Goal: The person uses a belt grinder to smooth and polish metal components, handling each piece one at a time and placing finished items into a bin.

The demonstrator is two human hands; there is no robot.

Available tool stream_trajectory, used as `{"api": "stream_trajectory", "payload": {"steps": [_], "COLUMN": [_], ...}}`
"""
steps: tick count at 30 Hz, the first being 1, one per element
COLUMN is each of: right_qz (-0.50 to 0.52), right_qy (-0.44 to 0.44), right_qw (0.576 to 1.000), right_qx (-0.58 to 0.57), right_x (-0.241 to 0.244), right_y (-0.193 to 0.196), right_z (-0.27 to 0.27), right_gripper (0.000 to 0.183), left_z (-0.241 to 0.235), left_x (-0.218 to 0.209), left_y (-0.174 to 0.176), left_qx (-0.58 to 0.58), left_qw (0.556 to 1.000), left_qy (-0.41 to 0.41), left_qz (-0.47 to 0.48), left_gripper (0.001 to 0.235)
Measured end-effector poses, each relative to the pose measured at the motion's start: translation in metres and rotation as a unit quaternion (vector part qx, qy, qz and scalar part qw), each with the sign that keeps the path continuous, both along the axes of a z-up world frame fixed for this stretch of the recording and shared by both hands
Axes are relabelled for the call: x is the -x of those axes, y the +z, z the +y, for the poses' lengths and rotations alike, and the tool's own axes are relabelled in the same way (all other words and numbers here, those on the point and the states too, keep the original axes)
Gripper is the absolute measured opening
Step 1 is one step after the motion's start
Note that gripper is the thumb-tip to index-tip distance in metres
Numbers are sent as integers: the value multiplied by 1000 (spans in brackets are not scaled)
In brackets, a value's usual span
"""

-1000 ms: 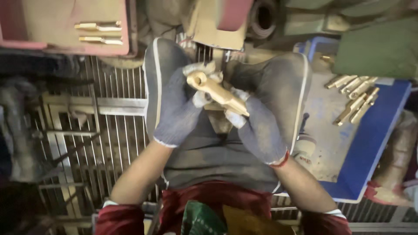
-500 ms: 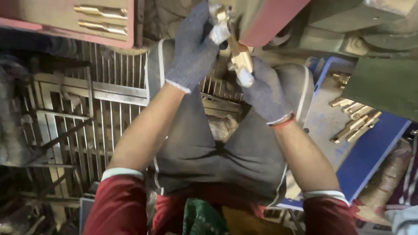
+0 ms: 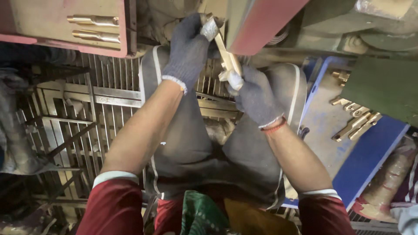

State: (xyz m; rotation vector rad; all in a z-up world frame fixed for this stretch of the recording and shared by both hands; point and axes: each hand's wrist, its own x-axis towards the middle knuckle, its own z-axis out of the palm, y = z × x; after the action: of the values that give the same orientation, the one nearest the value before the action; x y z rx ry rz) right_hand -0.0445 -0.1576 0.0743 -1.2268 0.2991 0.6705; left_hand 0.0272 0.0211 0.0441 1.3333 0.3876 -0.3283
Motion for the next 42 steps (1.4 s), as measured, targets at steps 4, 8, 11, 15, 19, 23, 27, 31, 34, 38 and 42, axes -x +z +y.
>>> {"api": "stream_trajectory", "payload": {"steps": [4,8,11,15,19,23,27,31,34,38,42], "right_qz": [-210,-86,-91,49,104,89,-186,-255,-230,-402,-240], "right_qy": [-9,-18,-28,5,11,19,81,42,-38,44,15], "right_qw": [977,996,995,999,993,984,956,949,968,835,932], "right_qx": [36,25,-42,17,58,155,210,181,90,373,270], "right_x": [12,13,4,-5,-14,29,89,130,145,143,131], "right_y": [2,2,-4,3,20,64,104,116,125,128,114], "right_z": [5,3,6,0,4,5,11,35,46,38,27], "right_gripper": [21,23,23,24,28,30,39,67,67,59,46], "left_z": [10,11,6,1,3,19,26,34,41,44,48], "left_x": [15,12,4,-2,-4,32,92,115,121,123,117], "left_y": [-2,-13,-16,-20,-23,15,102,139,148,148,145], "left_qx": [-130,-164,-130,-91,-30,-218,-93,18,177,150,57], "left_qw": [971,956,974,995,995,957,984,976,962,948,945], "left_qy": [-43,-33,-6,-15,-1,-128,-68,-126,-154,-187,-204], "left_qz": [-197,-242,-187,-21,91,-141,-139,-176,-138,-209,-250], "left_gripper": [20,20,21,22,25,36,35,46,58,66,68]}}
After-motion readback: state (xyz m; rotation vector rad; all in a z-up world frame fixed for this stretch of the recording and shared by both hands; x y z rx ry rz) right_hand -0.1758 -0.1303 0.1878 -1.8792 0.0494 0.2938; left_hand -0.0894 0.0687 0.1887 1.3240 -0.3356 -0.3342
